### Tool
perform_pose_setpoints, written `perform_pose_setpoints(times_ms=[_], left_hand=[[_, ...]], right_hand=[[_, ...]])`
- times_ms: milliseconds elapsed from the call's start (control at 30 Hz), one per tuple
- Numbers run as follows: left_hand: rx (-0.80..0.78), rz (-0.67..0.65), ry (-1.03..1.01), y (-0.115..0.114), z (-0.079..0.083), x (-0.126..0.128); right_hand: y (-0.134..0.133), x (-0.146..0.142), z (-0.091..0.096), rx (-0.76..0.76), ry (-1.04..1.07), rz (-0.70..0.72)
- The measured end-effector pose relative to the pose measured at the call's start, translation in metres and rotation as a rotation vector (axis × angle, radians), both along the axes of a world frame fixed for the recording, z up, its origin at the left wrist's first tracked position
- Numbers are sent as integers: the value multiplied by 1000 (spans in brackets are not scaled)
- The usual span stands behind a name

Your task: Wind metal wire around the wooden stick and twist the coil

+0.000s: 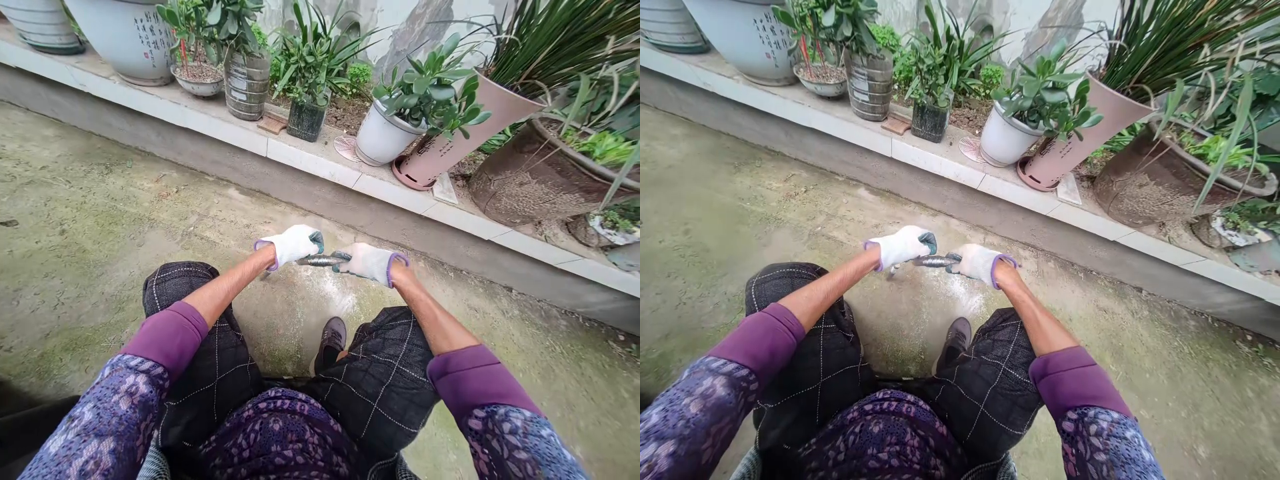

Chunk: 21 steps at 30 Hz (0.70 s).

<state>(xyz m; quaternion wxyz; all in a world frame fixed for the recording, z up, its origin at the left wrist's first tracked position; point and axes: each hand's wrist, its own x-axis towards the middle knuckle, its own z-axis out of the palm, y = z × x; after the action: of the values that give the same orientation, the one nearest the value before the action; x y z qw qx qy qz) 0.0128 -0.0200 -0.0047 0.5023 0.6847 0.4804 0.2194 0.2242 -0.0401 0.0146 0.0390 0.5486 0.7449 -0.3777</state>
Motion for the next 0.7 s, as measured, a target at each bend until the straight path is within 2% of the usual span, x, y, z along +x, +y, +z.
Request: perform_pose_setpoints(times_ms=[167,267,333,533,633,700], left_hand=[[-22,35,-23,-7,3,-2],[-67,38,-101,-9,6,-4],[-120,29,-189,-9,8,-4],[-178,9,-372,-10,13,-6],[-194,2,-405,-11,11,-8],[-178,2,-374,-11,10,-9]], right_hand=[[12,-5,3,273,-190,-19],[14,-3,6,390,-198,-38],[15,-2,8,432,-133,-65],[13,-5,24,403,106,-261],[4,-13,35,294,265,-393],[-3,-17,40,189,385,-426]])
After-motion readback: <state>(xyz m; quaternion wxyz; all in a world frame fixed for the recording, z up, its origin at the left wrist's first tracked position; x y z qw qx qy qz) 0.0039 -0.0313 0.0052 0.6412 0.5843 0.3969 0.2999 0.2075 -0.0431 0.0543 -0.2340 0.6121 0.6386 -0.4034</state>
